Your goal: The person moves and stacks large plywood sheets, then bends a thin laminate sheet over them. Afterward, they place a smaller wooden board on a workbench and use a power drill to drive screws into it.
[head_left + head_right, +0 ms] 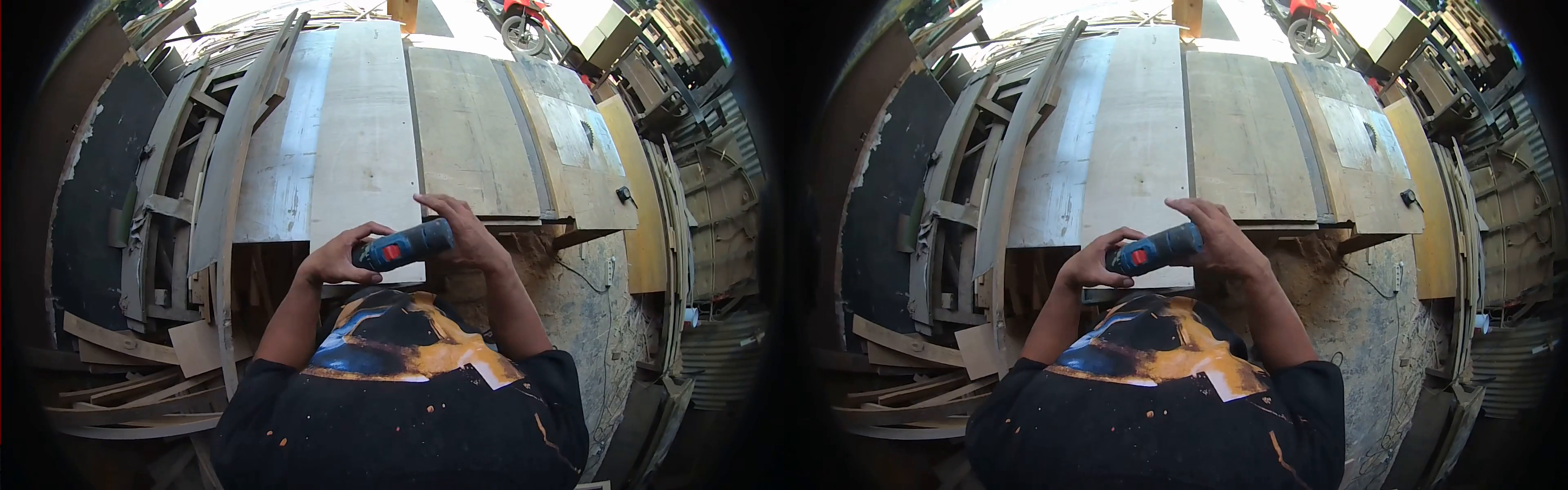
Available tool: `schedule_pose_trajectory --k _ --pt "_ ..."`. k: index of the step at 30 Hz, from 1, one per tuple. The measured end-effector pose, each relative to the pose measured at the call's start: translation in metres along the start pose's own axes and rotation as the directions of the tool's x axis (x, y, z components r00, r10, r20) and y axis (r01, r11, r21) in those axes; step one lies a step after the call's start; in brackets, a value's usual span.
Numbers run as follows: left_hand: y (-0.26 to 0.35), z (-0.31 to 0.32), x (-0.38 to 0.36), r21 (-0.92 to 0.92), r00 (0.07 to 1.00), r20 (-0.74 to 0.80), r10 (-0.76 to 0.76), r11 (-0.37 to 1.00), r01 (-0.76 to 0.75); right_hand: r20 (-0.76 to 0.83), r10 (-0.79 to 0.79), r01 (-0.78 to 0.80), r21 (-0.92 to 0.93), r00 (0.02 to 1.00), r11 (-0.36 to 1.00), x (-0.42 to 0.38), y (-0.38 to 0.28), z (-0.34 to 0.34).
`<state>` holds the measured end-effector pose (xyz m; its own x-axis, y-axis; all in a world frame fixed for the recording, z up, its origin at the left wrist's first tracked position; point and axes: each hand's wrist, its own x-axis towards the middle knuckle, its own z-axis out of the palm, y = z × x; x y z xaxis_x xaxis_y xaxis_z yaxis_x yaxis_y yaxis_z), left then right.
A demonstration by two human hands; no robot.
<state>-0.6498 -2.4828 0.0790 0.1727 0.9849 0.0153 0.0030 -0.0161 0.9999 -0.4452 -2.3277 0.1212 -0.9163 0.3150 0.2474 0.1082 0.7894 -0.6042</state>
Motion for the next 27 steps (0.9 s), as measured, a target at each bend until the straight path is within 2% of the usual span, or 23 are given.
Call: schedule_pose_trajectory --k 2,5,6,8,9,10,11,12,13,15,16,17,18,19,20,21,22,23,24,25,26,27 --pt "0.004 0.010 0.001 -0.115 0.992 0.116 0.039 0.993 -0.026 0.313 -0.055 -0.058 0.339 0.948 0.939 -0.002 0.000 0.002" --pt "-0.011 0.007 0.001 -0.151 0.993 0.119 0.011 0.988 0.008 0.326 0.160 -0.312 0.494 0.932 0.812 -0.023 0.003 0.033" --pt "-0.015 0.007 0.000 -0.161 0.993 0.119 -0.021 0.986 0.041 0.341 0.162 -0.322 0.489 0.926 0.810 -0.029 0.005 0.040" --pt "-0.018 0.006 0.001 -0.213 0.993 0.105 -0.055 0.974 0.077 0.216 0.170 -0.259 0.500 0.961 0.827 -0.030 0.008 0.049" --pt "-0.018 0.005 0.003 -0.131 0.993 0.103 -0.058 0.989 0.071 0.152 0.132 -0.183 0.397 0.979 0.899 -0.032 0.010 0.054" --pt "-0.016 0.004 0.004 -0.047 0.993 0.101 -0.064 0.997 0.069 0.161 0.134 -0.188 0.397 0.978 0.898 -0.034 0.014 0.060" --pt "-0.012 0.000 0.006 -0.014 0.988 0.108 -0.111 0.993 0.113 0.151 0.207 -0.253 0.445 0.967 0.859 -0.038 0.018 0.067" --pt "-0.007 -0.002 0.008 0.106 0.994 0.077 -0.079 0.992 0.070 0.143 0.281 -0.314 0.494 0.949 0.811 -0.042 0.018 0.075" --pt "0.004 -0.004 0.011 0.223 0.993 0.081 -0.089 0.972 0.069 0.098 0.349 -0.330 0.626 0.932 0.707 -0.044 0.013 0.082" --pt "0.009 -0.012 0.018 0.404 0.992 0.105 -0.073 0.915 0.024 0.116 0.383 -0.367 0.623 0.916 0.690 -0.043 0.006 0.087" --pt "0.010 -0.015 0.020 0.399 0.993 0.101 -0.067 0.917 0.021 0.127 0.413 -0.397 0.617 0.902 0.679 -0.041 0.004 0.086" --pt "0.013 -0.017 0.022 0.431 0.989 0.144 -0.036 0.902 -0.030 0.062 0.320 -0.277 0.673 0.945 0.686 -0.040 0.013 0.093" --pt "0.017 -0.019 0.023 0.460 0.982 0.187 -0.009 0.884 -0.080 0.070 0.320 -0.283 0.668 0.945 0.688 -0.037 0.017 0.091" --pt "0.022 -0.020 0.025 0.571 0.976 0.191 -0.104 0.821 -0.024 0.083 0.175 -0.188 0.634 0.981 0.750 -0.030 0.020 0.086" --pt "0.019 -0.025 0.026 0.564 0.977 0.187 -0.100 0.826 -0.023 0.104 0.028 -0.085 0.602 0.994 0.794 -0.024 0.022 0.082" --pt "0.012 -0.031 0.029 0.679 0.977 0.156 0.145 0.703 -0.213 0.159 0.035 -0.135 0.677 0.987 0.723 -0.020 0.020 0.079" --pt "0.005 -0.039 0.033 0.779 0.910 0.161 0.383 0.516 -0.355 0.284 0.192 -0.341 0.831 0.939 0.440 -0.016 0.005 0.072" --pt "-0.006 -0.049 0.038 0.683 0.910 -0.155 0.386 0.707 -0.183 0.338 0.293 -0.438 0.793 0.894 0.423 -0.013 0.010 0.071" --pt "-0.021 -0.060 0.043 0.503 0.838 -0.451 0.306 0.863 -0.045 0.386 0.392 -0.532 0.749 0.835 0.395 -0.010 0.016 0.071" --pt "-0.048 -0.083 0.048 0.434 0.770 -0.601 0.214 0.897 0.089 0.336 0.517 -0.555 0.750 0.787 0.358 -0.006 0.017 0.075" --pt "-0.080 -0.100 0.052 0.342 0.672 -0.731 0.119 0.916 0.210 0.336 0.532 -0.553 0.768 0.777 0.323 0.000 0.026 0.077" --pt "-0.106 -0.102 0.055 0.337 0.673 -0.730 0.119 0.919 0.203 0.308 0.572 -0.547 0.778 0.760 0.309 0.008 0.026 0.075"
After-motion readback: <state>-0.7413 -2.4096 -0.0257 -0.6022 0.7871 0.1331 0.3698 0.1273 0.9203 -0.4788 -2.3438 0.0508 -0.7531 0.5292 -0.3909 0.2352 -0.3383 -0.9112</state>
